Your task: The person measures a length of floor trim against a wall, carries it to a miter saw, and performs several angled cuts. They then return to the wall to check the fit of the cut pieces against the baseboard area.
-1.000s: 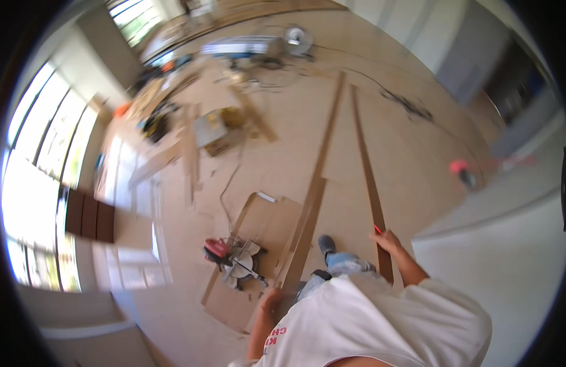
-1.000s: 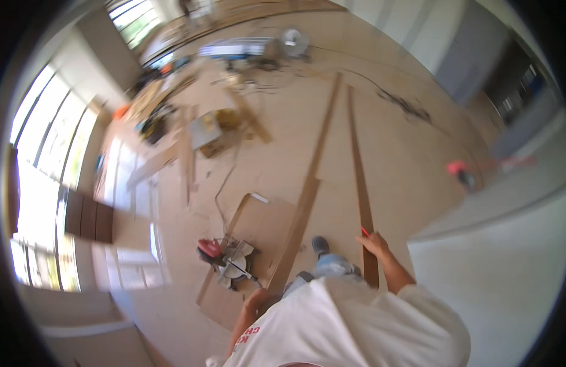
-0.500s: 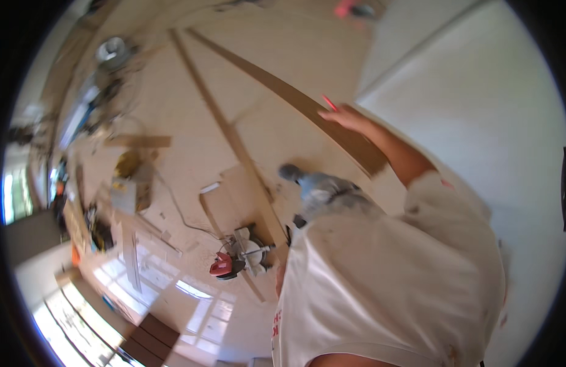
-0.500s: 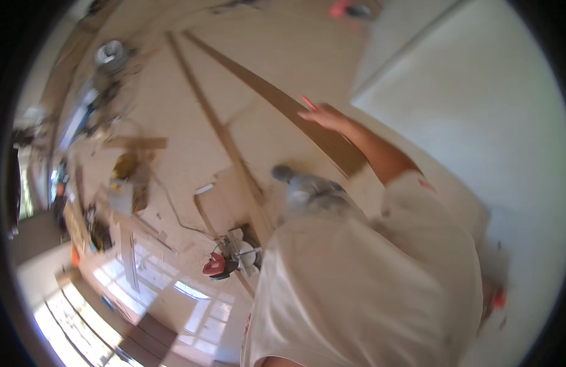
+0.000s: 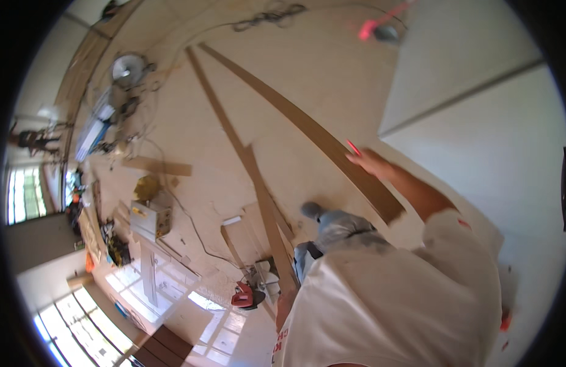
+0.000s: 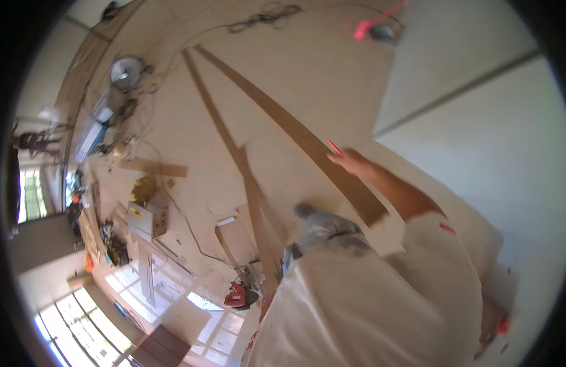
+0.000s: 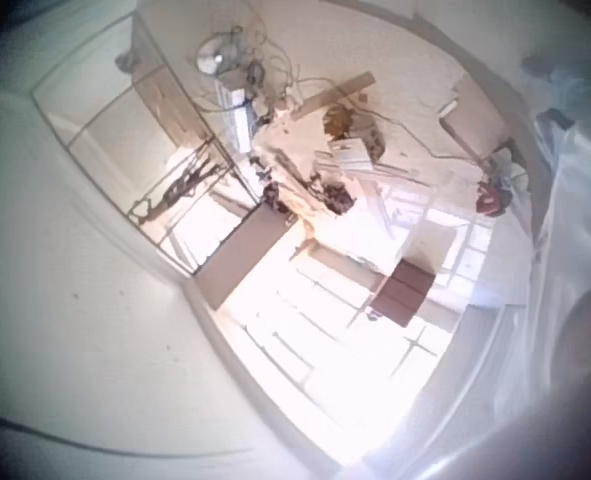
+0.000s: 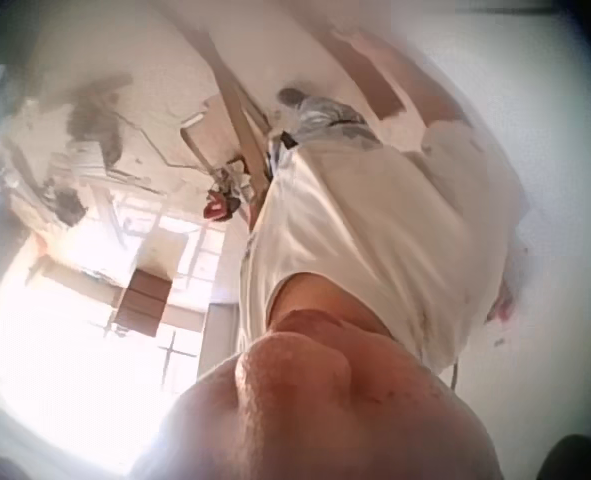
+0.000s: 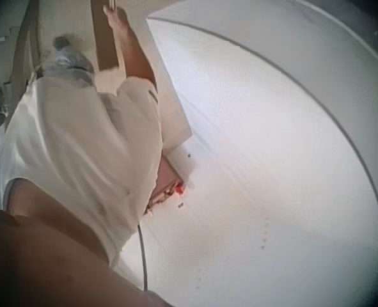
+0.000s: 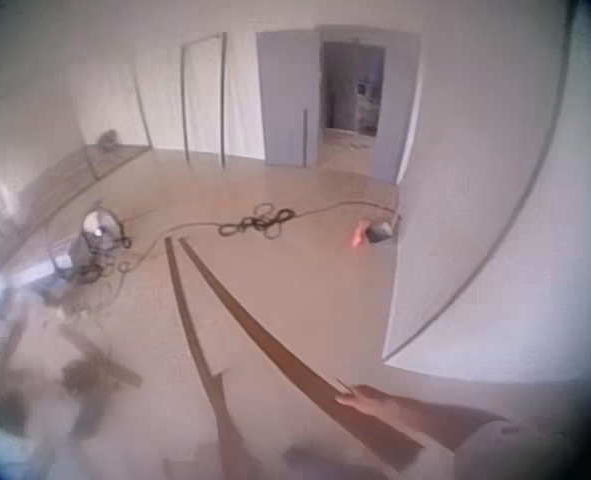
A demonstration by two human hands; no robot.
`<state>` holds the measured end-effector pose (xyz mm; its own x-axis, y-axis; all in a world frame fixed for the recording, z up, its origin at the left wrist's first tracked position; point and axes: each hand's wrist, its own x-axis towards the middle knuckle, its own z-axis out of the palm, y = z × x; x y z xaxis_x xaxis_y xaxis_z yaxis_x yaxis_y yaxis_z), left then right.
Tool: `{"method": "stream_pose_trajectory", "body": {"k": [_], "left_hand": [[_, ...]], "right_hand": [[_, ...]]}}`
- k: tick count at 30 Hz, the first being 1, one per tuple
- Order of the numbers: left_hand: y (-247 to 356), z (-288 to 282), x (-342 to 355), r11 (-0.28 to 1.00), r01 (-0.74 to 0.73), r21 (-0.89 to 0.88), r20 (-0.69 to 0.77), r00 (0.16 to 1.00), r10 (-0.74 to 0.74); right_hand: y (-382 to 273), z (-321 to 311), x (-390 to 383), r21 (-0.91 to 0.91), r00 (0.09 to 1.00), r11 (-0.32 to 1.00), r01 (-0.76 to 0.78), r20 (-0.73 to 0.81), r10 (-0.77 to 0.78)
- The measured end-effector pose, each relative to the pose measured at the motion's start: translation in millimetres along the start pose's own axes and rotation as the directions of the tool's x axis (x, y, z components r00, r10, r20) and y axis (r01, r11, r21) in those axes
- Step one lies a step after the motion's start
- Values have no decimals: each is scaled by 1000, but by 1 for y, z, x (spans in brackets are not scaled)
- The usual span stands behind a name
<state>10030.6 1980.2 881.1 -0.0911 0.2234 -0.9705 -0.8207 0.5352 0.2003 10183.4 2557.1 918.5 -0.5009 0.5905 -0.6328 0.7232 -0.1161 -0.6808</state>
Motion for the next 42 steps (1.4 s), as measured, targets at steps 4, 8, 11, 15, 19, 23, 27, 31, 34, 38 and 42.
{"method": "stream_pose_trajectory", "body": {"k": [4, 8, 11, 15, 19, 23, 27, 31, 34, 38, 42], "left_hand": [[9, -8, 0, 986, 65, -153, -9, 998, -67], [40, -4, 25, 953, 107, -282, 35, 994, -101], [128, 28, 36, 968, 223, -114, -107, 966, -235], [234, 14, 77, 979, -106, -174, 94, 988, 123], [300, -13, 137, 788, -544, 288, 259, 837, 483], [457, 33, 103, 990, 34, -138, 200, 980, -6], [554, 43, 132, 942, -104, 320, -15, 993, 115], [646, 48, 165, 858, -66, 509, -97, 986, 133], [735, 69, 199, 789, -94, 607, -94, 977, 189], [863, 102, 200, 722, -1, 692, -184, 967, 178], [982, 124, 202, 714, -93, 694, -133, 958, 255]], "right_hand": [[-26, -11, -79, -67, 920, 979, -194, 333, 205], [-70, -13, -68, -119, 728, 903, -413, 552, 406], [-66, 31, 42, 420, 853, 760, -496, 398, 337], [-49, 40, 171, 118, 978, 978, -170, 141, 153], [-78, 16, 201, 207, 932, 936, -284, 291, 218], [-146, -50, 165, -12, 849, 926, -376, 396, 350], [-106, -87, 179, 46, 762, 832, -553, 430, 483], [-334, -27, 325, 689, 892, 571, -447, 294, 344], [-351, -38, 465, 614, 852, 604, -508, 463, 246], [-428, -60, 573, 242, 982, 958, -151, 150, 117], [-534, -123, 608, 203, 991, 974, -98, 114, 76]]}}
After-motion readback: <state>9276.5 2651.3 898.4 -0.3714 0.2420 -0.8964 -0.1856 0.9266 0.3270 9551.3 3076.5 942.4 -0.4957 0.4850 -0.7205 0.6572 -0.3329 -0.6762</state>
